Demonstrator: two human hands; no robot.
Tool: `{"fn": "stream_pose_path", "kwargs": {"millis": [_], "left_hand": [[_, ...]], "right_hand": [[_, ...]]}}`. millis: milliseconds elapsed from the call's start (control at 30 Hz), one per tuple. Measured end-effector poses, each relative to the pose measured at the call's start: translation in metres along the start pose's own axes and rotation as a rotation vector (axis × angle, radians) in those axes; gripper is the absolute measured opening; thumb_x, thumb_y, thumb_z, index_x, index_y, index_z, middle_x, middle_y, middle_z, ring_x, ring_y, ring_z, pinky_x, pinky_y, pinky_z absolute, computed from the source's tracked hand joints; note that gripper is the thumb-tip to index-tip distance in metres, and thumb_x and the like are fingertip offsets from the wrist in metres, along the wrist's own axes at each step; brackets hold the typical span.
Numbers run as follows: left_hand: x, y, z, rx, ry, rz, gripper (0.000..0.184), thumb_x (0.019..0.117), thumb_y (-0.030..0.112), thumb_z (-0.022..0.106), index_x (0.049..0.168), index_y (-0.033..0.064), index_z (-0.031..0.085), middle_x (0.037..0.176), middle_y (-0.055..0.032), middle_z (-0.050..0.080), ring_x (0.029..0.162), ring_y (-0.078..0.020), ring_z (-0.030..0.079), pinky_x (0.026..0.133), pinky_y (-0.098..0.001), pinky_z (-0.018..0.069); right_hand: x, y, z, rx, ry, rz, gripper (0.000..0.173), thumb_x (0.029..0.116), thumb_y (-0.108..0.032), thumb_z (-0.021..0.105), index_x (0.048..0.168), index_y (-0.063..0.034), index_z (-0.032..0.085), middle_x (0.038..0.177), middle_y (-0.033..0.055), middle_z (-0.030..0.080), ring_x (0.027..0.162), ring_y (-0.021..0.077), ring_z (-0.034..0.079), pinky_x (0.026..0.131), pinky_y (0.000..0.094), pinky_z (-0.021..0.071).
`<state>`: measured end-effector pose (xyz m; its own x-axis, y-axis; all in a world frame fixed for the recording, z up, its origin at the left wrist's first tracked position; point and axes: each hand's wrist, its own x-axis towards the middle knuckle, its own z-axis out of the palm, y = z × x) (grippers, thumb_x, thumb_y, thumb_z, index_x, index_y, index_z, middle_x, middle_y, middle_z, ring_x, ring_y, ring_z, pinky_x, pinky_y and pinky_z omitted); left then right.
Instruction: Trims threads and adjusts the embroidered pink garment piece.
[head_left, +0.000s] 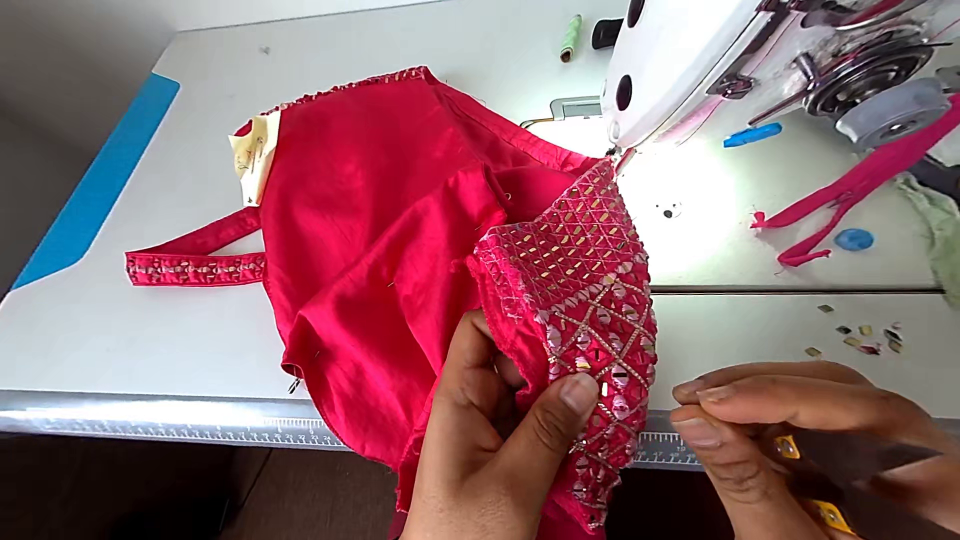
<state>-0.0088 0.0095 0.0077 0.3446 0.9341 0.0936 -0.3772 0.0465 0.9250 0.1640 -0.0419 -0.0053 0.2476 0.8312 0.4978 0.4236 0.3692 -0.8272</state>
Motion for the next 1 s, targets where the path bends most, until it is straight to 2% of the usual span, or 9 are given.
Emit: {"fn": "stream_pose_path", "kwargs": {"millis": [133, 233, 300, 400, 533, 633, 700, 800, 1000], "left_hand": [[-0.004, 0.001, 0.002, 0.007, -0.014, 0.005, 0.027, 0.1016, -0.002, 0.054, 0.123, 0.0103, 0.043, 0.104, 0.0016, 0.068, 0.095, -0.0044, 0.069, 0.086, -0.0246, 0.0592], [-0.004, 0.002, 0.006, 0.005, -0.015, 0.032, 0.037, 0.0985, 0.007, 0.065, 0.127, 0.0114, 0.043, 0.108, 0.0041, 0.069, 0.099, -0.0036, 0.069, 0.089, -0.0245, 0.0595], [-0.003, 0.003, 0.009, 0.031, 0.031, 0.027, 0.044, 0.0923, 0.004, 0.072, 0.125, 0.0112, 0.043, 0.106, 0.0032, 0.071, 0.096, -0.0043, 0.071, 0.086, -0.0247, 0.061], [-0.001, 0.002, 0.007, 0.044, 0.06, 0.024, 0.047, 0.0896, -0.004, 0.072, 0.124, 0.0106, 0.044, 0.105, 0.0006, 0.072, 0.094, -0.0069, 0.072, 0.085, -0.0259, 0.0619], [-0.001, -0.001, 0.003, 0.044, 0.02, 0.05, 0.049, 0.0896, -0.005, 0.071, 0.125, 0.0127, 0.043, 0.109, 0.0023, 0.072, 0.098, -0.0059, 0.072, 0.087, -0.0257, 0.0611], [-0.001, -0.001, 0.003, 0.038, 0.021, 0.053, 0.05, 0.0888, -0.006, 0.071, 0.126, 0.012, 0.043, 0.11, 0.0018, 0.071, 0.098, -0.0066, 0.072, 0.088, -0.0264, 0.0613], [-0.002, -0.001, 0.003, 0.043, 0.038, 0.056, 0.05, 0.0882, -0.006, 0.072, 0.125, 0.0113, 0.043, 0.109, 0.0017, 0.071, 0.097, -0.0064, 0.072, 0.086, -0.0262, 0.0617], [-0.003, -0.002, 0.005, 0.016, 0.046, 0.058, 0.045, 0.0905, -0.006, 0.069, 0.124, 0.0104, 0.044, 0.106, 0.0017, 0.071, 0.094, -0.0055, 0.071, 0.085, -0.0251, 0.0613], [-0.002, -0.001, 0.008, -0.072, 0.075, 0.023, 0.036, 0.0952, -0.005, 0.064, 0.123, 0.0089, 0.045, 0.097, -0.0018, 0.07, 0.079, -0.0052, 0.07, 0.072, -0.0222, 0.061]], "right_hand": [[-0.001, -0.008, 0.001, -0.036, -0.079, -0.012, 0.013, 0.0986, -0.025, 0.071, 0.107, -0.0158, 0.07, 0.1, -0.0077, 0.068, 0.083, -0.0078, 0.061, 0.069, 0.0049, 0.049], [-0.002, -0.012, 0.006, -0.089, -0.096, -0.036, 0.013, 0.0973, -0.022, 0.072, 0.107, -0.0142, 0.071, 0.098, -0.004, 0.065, 0.08, -0.0075, 0.057, 0.067, 0.0041, 0.0448], [-0.001, -0.014, 0.004, 0.006, -0.126, 0.023, 0.012, 0.0979, -0.022, 0.071, 0.107, -0.0135, 0.071, 0.096, -0.0059, 0.067, 0.08, -0.0087, 0.059, 0.066, 0.0038, 0.0469], [0.003, -0.017, -0.009, 0.223, -0.239, 0.192, 0.022, 0.1051, -0.036, 0.058, 0.111, -0.0147, 0.062, 0.085, -0.0136, 0.061, 0.073, -0.0138, 0.051, 0.061, 0.0038, 0.0393], [0.005, -0.024, -0.023, 0.543, -0.465, 0.412, 0.05, 0.1086, -0.055, 0.031, 0.112, -0.0137, 0.059, 0.084, -0.0123, 0.056, 0.073, -0.009, 0.05, 0.062, 0.0099, 0.0396], [0.006, -0.03, -0.023, 0.574, -0.561, 0.424, 0.051, 0.1122, -0.045, 0.028, 0.11, -0.0052, 0.06, 0.083, -0.0071, 0.053, 0.073, -0.0053, 0.049, 0.063, 0.0126, 0.0399], [0.007, -0.031, -0.022, 0.526, -0.607, 0.431, 0.05, 0.1131, -0.042, 0.029, 0.112, -0.002, 0.059, 0.078, -0.0042, 0.051, 0.066, -0.0027, 0.049, 0.057, 0.0147, 0.0407], [0.009, -0.03, -0.018, 0.567, -0.616, 0.476, 0.049, 0.1135, -0.039, 0.028, 0.114, -0.0031, 0.06, 0.073, -0.0061, 0.052, 0.057, -0.004, 0.048, 0.048, 0.0137, 0.0403], [0.01, -0.031, -0.008, 0.755, -0.584, 0.619, 0.04, 0.1135, -0.035, 0.03, 0.114, -0.0091, 0.06, 0.07, -0.0115, 0.051, 0.052, -0.0049, 0.045, 0.042, 0.0122, 0.0361]]}}
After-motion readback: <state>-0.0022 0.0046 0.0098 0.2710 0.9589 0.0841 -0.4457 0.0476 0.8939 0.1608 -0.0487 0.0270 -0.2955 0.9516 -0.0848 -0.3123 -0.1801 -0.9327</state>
